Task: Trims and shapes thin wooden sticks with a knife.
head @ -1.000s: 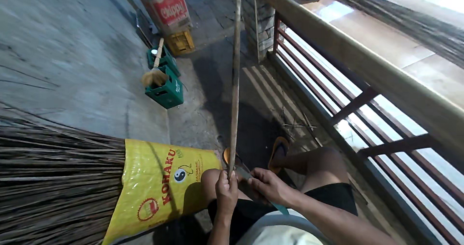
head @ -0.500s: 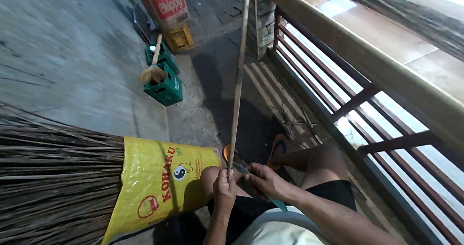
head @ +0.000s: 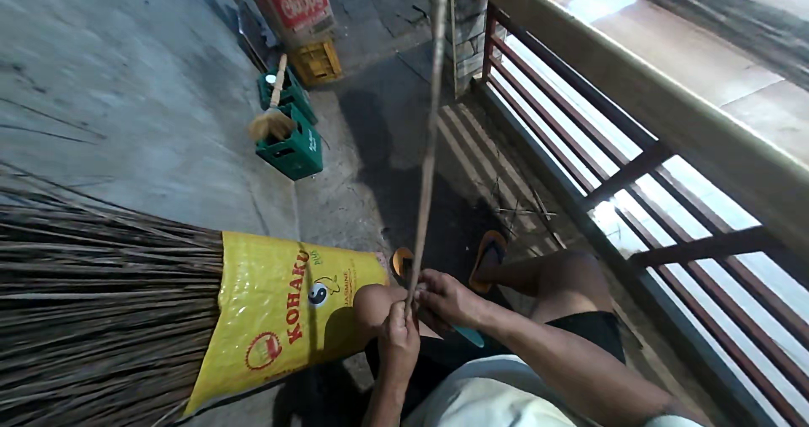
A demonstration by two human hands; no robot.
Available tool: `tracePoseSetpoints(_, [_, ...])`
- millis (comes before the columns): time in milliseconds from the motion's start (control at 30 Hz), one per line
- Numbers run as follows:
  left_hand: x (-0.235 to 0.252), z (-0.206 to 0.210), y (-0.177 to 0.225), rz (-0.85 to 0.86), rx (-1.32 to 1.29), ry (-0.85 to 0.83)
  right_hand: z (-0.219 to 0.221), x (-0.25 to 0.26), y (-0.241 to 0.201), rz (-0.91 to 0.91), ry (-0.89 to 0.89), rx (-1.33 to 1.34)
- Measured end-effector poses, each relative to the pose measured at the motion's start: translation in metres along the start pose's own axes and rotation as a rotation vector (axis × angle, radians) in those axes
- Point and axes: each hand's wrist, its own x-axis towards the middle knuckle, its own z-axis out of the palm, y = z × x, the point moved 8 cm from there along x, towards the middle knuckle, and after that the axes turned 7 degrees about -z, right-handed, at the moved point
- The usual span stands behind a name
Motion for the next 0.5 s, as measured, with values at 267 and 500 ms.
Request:
tracePoseSetpoints(267, [-0.027,-0.006,-0.013,0.036,0.063,0.003,0.001,-0.009,0.008,-0.034,-0.024,0.091])
tracePoseSetpoints(500, [-0.062,-0.016,-0.061,-0.109,0.132,-0.109,-0.075,-0.018,-0.016,-0.140,0.332,0.129])
